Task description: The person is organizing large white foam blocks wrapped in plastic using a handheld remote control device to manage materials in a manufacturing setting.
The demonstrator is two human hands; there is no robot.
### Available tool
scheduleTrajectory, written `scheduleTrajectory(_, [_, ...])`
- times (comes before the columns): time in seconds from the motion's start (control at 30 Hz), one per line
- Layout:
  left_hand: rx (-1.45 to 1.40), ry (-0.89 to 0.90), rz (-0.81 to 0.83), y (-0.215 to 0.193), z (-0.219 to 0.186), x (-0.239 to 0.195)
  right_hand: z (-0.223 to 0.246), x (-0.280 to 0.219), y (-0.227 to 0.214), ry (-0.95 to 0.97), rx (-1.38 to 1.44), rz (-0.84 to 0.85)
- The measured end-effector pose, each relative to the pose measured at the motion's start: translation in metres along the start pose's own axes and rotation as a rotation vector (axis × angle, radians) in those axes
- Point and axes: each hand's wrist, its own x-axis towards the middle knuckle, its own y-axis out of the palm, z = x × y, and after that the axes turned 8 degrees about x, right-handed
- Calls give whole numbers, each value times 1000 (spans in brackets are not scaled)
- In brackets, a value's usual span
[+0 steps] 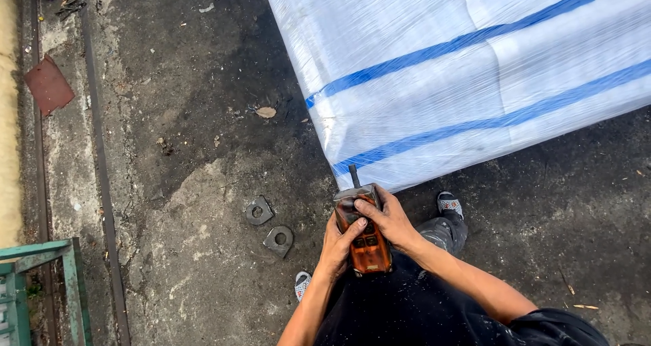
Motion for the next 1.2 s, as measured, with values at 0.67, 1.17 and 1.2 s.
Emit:
scheduleTrajectory(0.67, [-55,-32,-2,-8,9,6,0,5,2,17,19,-12])
scheduleTrajectory(1.17, [-82,-62,57,-11,16,5,-10,3,-3,12,-7,-20])
scheduleTrajectory(1.2, [-82,-64,59,-11,20,5,-11,2,-4,14,-7,-23])
